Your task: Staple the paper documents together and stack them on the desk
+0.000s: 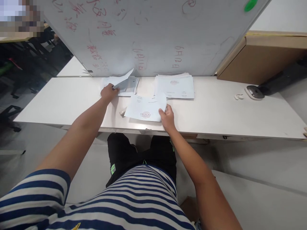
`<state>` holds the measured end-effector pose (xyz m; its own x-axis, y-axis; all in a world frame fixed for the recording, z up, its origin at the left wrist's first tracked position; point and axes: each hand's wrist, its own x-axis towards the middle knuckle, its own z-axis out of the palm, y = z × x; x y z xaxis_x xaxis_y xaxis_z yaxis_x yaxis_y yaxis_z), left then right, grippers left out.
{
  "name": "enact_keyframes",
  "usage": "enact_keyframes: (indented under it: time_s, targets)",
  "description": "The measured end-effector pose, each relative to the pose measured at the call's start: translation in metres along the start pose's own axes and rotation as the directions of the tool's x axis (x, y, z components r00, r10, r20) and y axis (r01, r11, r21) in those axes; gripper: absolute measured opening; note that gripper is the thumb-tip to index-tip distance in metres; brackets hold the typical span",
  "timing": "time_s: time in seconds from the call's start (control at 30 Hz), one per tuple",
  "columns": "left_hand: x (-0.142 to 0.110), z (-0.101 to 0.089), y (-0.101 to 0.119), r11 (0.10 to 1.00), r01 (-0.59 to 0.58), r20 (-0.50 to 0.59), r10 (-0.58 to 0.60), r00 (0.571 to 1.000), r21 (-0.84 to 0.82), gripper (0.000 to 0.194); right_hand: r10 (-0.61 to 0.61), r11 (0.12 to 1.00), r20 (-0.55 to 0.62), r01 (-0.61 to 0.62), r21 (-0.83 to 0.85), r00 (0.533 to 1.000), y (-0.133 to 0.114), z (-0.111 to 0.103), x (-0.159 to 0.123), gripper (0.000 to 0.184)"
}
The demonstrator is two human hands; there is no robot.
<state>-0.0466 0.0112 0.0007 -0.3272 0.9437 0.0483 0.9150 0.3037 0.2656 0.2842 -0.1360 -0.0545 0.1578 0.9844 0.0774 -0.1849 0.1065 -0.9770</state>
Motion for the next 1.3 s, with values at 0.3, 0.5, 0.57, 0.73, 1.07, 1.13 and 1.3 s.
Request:
enact_keyframes:
  time_s: [0.3,0.5,0.57,0.73,1.07,1.13,1.3]
  targets:
    - [-0.029,-0.038,0.009,0.985,-0.049,-0.241,0.008,0.971,-0.163,0.045,0.037,0.999,-0.009,-0.037,-0.012,0.999,0.000,-0.001,0.002,0.039]
    - [-0.163,-0.040,0.045,0.956,-0.260,-0.383,0.190,0.904,-0.139,0.048,0.047,0.999,-0.009,-0.047,0.023,0.999,-0.002,-0.003,0.002,0.036]
    - [-0.206,-0.024,0.059,0.919,-0.390,-0.337,0.348,0.875,-0.062,0.040,0.071,0.997,-0.026,-0.070,0.016,0.997,-0.006,-0.004,-0.004,0.038]
    - [-0.256,0.019,0.083,0.808,-0.588,-0.086,0.589,0.803,0.038,0.016,0.223,0.972,-0.100,-0.228,-0.048,0.970,-0.025,-0.015,-0.034,0.047]
    - [-0.261,0.033,0.080,0.737,-0.674,0.020,0.674,0.738,0.045,0.050,0.499,0.866,-0.002,-0.499,-0.018,0.867,-0.064,-0.043,-0.036,0.069]
    - [-0.259,0.025,0.078,0.717,-0.696,0.031,0.696,0.718,0.027,0.057,0.457,0.890,0.003,-0.457,-0.001,0.890,-0.063,-0.048,-0.032,0.072]
    - [-0.222,-0.002,0.072,0.868,-0.495,-0.145,0.494,0.857,0.029,0.052,0.473,0.876,-0.043,-0.475,-0.082,0.880,-0.056,-0.061,-0.028,0.043]
